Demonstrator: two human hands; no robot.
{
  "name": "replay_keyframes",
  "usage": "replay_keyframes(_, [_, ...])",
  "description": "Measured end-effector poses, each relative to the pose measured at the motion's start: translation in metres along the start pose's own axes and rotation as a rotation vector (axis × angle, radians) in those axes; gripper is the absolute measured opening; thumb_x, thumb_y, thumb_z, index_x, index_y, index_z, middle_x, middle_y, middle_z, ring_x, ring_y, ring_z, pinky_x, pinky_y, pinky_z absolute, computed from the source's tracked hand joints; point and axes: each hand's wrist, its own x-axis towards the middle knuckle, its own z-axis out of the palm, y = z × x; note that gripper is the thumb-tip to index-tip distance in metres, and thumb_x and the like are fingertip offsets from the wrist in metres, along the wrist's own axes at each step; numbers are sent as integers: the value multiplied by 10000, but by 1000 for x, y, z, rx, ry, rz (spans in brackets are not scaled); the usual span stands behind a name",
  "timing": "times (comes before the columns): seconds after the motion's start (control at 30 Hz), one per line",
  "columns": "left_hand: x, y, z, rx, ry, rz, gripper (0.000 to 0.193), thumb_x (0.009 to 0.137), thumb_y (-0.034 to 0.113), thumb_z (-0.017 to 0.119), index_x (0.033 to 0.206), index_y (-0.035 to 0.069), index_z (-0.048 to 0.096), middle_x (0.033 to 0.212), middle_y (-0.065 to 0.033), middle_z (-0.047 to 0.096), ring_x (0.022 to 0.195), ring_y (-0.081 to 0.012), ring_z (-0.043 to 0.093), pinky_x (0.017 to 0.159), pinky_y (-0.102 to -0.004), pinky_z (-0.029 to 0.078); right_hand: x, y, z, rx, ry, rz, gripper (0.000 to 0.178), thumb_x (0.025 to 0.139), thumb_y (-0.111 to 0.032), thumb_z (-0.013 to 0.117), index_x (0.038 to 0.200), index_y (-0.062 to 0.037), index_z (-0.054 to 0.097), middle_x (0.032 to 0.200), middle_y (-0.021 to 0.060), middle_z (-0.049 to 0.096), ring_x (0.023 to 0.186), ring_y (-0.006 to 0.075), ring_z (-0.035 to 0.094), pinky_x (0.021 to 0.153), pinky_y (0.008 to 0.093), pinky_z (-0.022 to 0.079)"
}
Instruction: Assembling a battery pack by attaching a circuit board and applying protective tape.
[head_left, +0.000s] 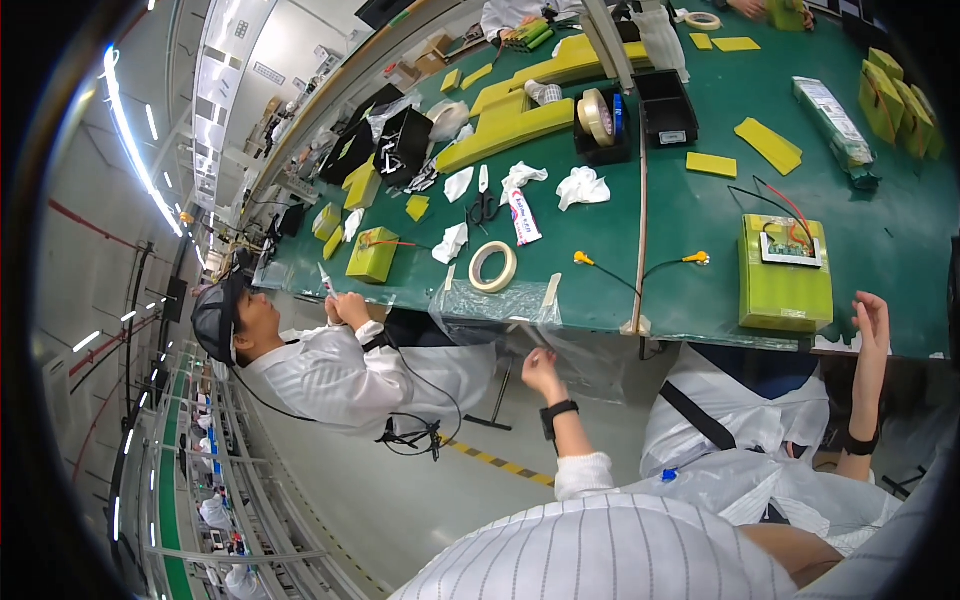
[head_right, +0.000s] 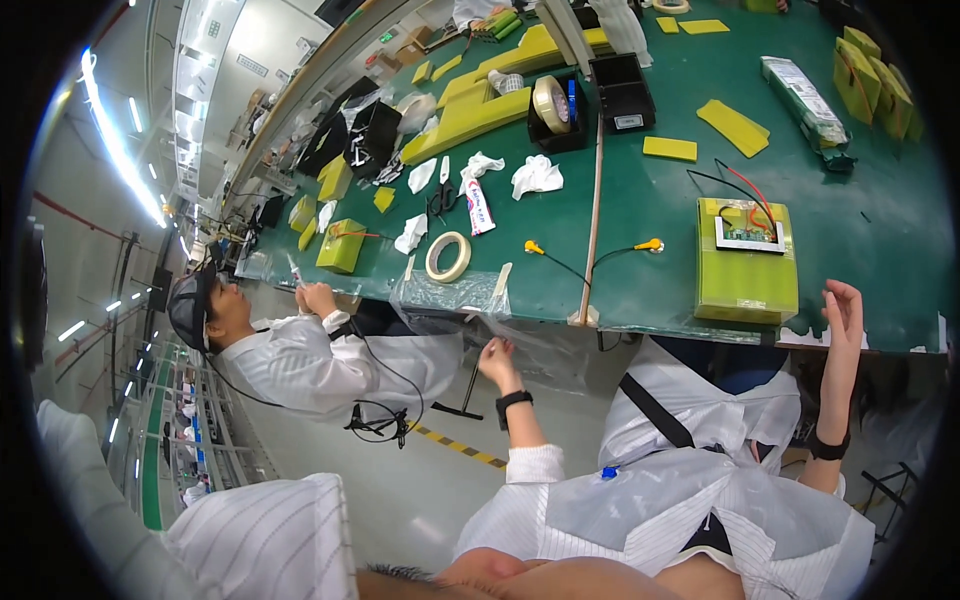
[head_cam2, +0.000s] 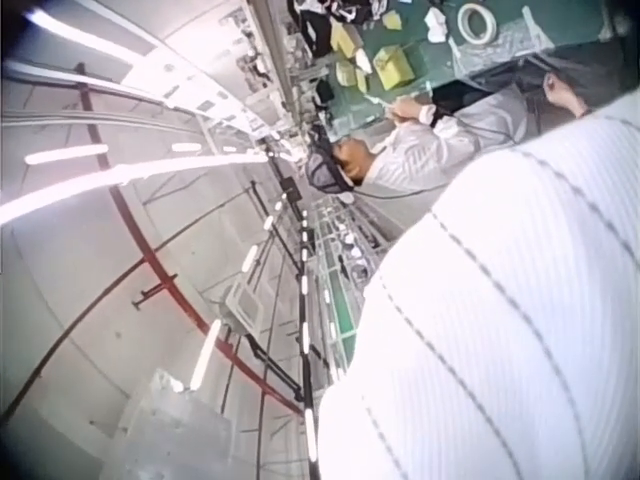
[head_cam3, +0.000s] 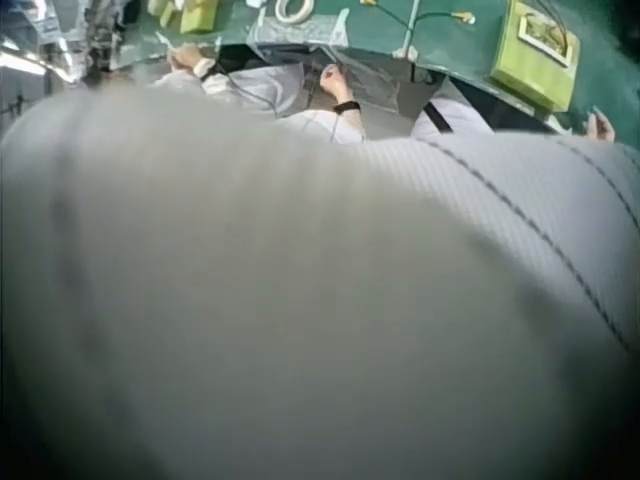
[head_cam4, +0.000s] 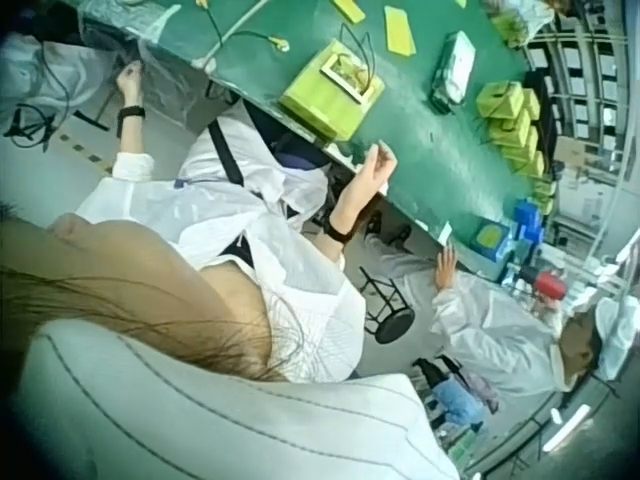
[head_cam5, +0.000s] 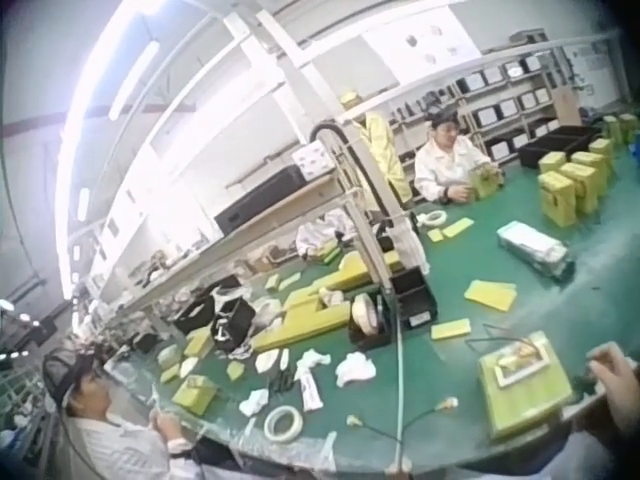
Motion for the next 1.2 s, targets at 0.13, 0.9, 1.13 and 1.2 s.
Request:
replay_keyframes(0.13, [82, -23, 6, -671, -52, -222, 499, 1012, 398, 537, 1277, -24, 562, 1075, -161, 674, 903, -311, 669, 779, -385, 551, -1, -19, 23, 70, -31, -45, 229, 1039, -224, 575, 1170, -36, 589, 1172, 30, 602, 1104, 125, 548, 982, 266, 402])
replay_keyframes(0.9, [-95, 18, 155, -14, -690, -170, 537, 985, 398, 592, 1348, 15, 493, 1187, -177, 627, 977, -350, 656, 830, -436, 533, -188, 381, -214, 317, 600, 421, 382, 1037, -345, 576, 1282, -52, 568, 1137, 122, 665, 958, 234, 688, 833, 372, 581])
replay_keyframes(1.13, [-347, -69, 261, 187, -1397, -398, 558, 976, 398, 610, 1371, 28, 471, 1222, -182, 612, 1000, -363, 652, 846, -453, 528, -225, 408, -214, 320, 979, 888, 138, 1019, -169, 505, 1032, -74, 605, 856, 42, 641, 752, 164, 642, 672, 306, 555])
replay_keyframes(1.2, [-358, -73, 282, 226, -1467, -347, 565, 973, 398, 615, 1377, 32, 465, 1232, -184, 608, 1007, -366, 651, 851, -457, 526, -182, 395, -195, 114, 986, 967, 118, 976, -79, 508, 1005, -58, 620, 865, 70, 658, 736, 197, 660, 668, 334, 555])
